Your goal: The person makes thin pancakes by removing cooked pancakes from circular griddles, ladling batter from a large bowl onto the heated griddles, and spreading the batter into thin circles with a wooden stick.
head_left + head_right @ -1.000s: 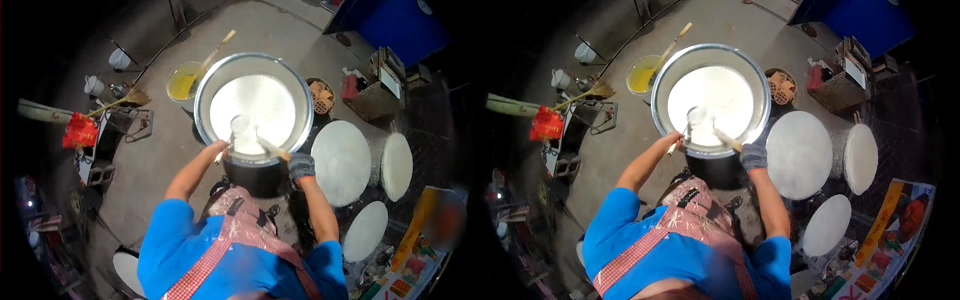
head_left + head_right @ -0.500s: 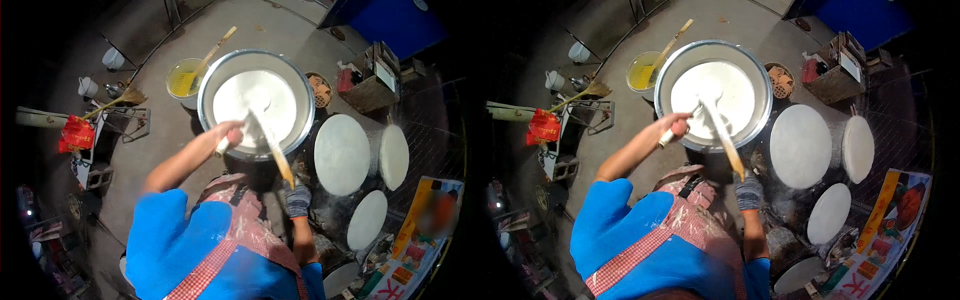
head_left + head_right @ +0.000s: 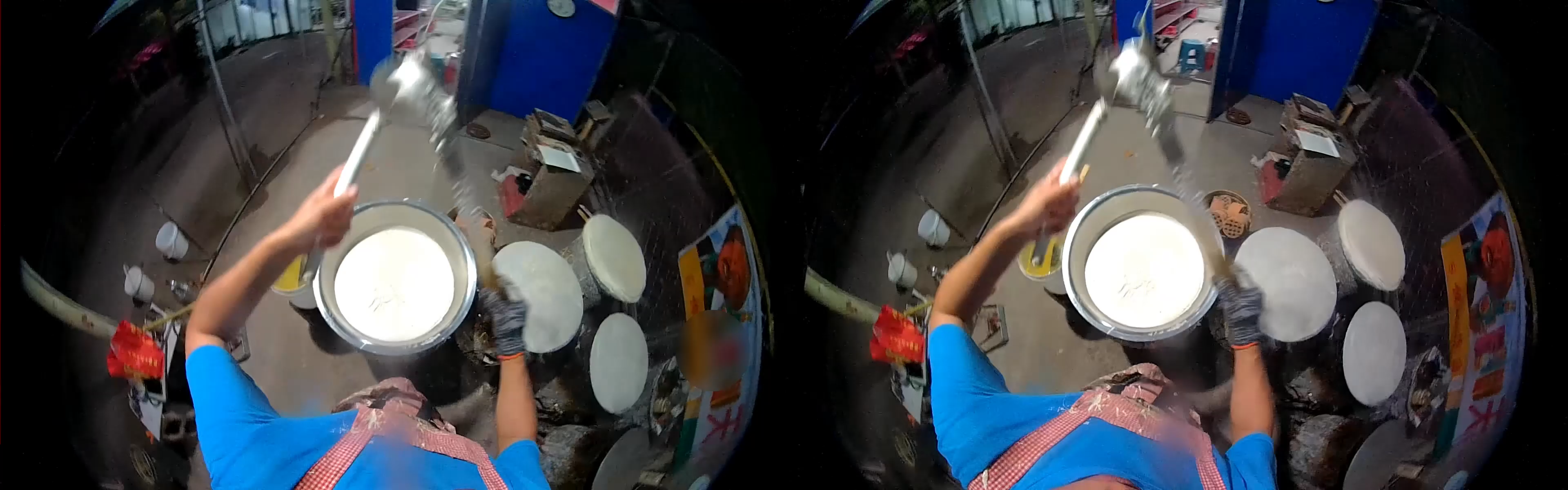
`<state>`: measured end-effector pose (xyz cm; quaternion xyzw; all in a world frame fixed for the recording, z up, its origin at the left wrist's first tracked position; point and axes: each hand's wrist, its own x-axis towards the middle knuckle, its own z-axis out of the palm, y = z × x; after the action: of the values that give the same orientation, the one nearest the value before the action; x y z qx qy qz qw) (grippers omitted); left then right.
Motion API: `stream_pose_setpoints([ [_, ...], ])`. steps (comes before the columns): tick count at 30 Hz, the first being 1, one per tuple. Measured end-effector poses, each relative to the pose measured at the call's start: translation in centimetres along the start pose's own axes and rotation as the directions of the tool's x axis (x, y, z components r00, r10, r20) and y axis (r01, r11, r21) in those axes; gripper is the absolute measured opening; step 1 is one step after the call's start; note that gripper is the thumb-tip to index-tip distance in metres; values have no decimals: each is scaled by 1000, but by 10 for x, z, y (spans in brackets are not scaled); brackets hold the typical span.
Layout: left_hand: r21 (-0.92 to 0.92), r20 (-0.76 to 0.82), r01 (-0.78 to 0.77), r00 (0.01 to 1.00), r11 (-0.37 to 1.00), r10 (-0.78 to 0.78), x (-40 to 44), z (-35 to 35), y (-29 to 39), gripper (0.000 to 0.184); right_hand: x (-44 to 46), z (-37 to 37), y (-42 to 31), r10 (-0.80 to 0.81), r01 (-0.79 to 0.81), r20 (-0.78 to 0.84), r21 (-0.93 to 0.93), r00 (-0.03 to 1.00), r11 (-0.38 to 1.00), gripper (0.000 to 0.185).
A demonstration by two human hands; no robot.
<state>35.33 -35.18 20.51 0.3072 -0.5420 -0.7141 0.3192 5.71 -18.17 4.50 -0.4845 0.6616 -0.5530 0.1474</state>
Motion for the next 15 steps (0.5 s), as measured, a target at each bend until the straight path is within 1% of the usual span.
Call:
stream_pose_setpoints([
  [1, -56, 51, 117, 992, 992, -114, 4, -8, -24, 27, -18, 12, 27, 157, -155, 109, -33, 982, 987, 32],
  [2, -148, 31, 317, 948, 937, -316, -2, 0, -40, 25, -36, 24, 54, 309, -294, 214, -99, 927, 951, 33],
  [3, -228, 24, 507, 857, 831, -516, -2, 6, -52, 24, -63, 34, 106, 435, -394, 256, -198, 863, 898, 40],
  [4, -476, 159, 653, 723, 589, -673, 12, -5, -72, 14, -85, 25, 100, 454, -402, 236, -236, 859, 885, 40],
  [5, -652, 322, 715, 565, 254, -760, 24, -13, -92, 12, -106, 10, 82, 475, -412, 217, -279, 853, 867, 41],
  [6, -620, 283, 721, 573, 309, -769, 18, 2, -96, 21, -121, -8, 65, 496, -408, 168, -380, 852, 830, 33],
  [7, -510, 147, 702, 641, 497, -754, 10, 26, -84, 9, -124, -35, 25, 506, -412, 162, -403, 847, 818, 26],
  [8, -386, 191, 677, 724, 627, -663, 10, 41, -77, 9, -138, -49, 30, 466, -441, 85, -210, 881, 872, 26],
  [9, -275, 267, 626, 779, 730, -568, 13, 45, -69, 20, -153, -58, 29, 436, -436, -7, -25, 900, 900, 26],
  [10, -164, 327, 568, 803, 807, -498, 9, 69, -72, 41, -167, -70, 25, 400, -392, -72, 105, 914, 914, 27],
  [11, -105, 323, 510, 830, 854, -455, 3, 101, -77, 44, -172, -79, 21, 356, -319, -152, 223, 922, 921, 28],
  [12, -78, 354, 528, 808, 846, -471, 2, 121, -95, 42, -182, -89, 32, 376, -370, -160, 67, 913, 927, 28],
  [13, -48, 395, 550, 777, 834, -490, 2, 141, -113, 40, -186, -98, 17, 430, -405, -173, 160, 886, 900, 29],
  [14, -75, 468, 641, 699, 764, -541, 1, 162, -130, 32, -200, -108, 22, 291, -322, -258, -86, 921, 943, 30],
  [15, -88, 532, 730, 610, 678, -588, 2, 182, -147, 25, -216, -127, 21, 425, -446, -166, -124, 890, 886, 30],
])
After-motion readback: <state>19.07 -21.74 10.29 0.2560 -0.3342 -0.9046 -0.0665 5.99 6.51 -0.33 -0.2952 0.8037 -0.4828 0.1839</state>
